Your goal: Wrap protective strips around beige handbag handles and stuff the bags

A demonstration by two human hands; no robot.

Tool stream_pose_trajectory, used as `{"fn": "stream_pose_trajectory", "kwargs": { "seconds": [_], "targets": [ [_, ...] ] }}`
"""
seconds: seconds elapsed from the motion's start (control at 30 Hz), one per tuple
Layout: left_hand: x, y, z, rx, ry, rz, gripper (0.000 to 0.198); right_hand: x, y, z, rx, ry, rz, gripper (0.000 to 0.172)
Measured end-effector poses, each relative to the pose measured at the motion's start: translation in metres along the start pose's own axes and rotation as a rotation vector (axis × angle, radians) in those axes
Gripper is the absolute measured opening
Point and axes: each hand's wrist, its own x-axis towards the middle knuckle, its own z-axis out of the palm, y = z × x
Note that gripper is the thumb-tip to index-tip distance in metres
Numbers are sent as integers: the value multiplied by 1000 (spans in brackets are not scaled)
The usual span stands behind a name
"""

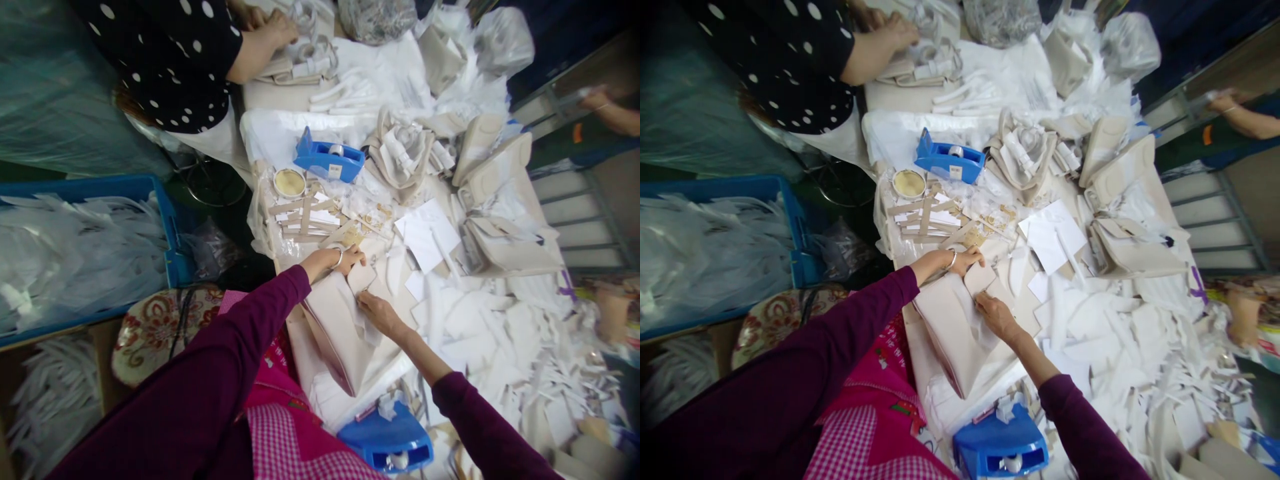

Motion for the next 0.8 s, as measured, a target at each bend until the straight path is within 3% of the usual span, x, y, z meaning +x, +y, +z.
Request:
{"fn": "stream_pose_trajectory", "kwargs": {
  "seconds": [0.1,0.23,0.4,0.5,0.67,0.8],
  "targets": [
    [0,-3,-2,-9,-8,-18,48,5,-9,-4,-192,-74,11,17],
    [-1,-3,0,0,17,-12,55,18,-21,-6,-363,-145,-3,21],
    [-1,4,-2,102,29,-57,58,30,-30,1,-407,-93,11,26],
    [-1,22,-7,211,-2,-89,58,28,-34,5,-403,-39,42,25],
    [-9,68,-5,476,15,-75,53,13,-42,4,-316,98,130,24],
    [-18,84,9,629,-149,9,41,-5,-38,-2,-88,233,218,20]
  ]
}}
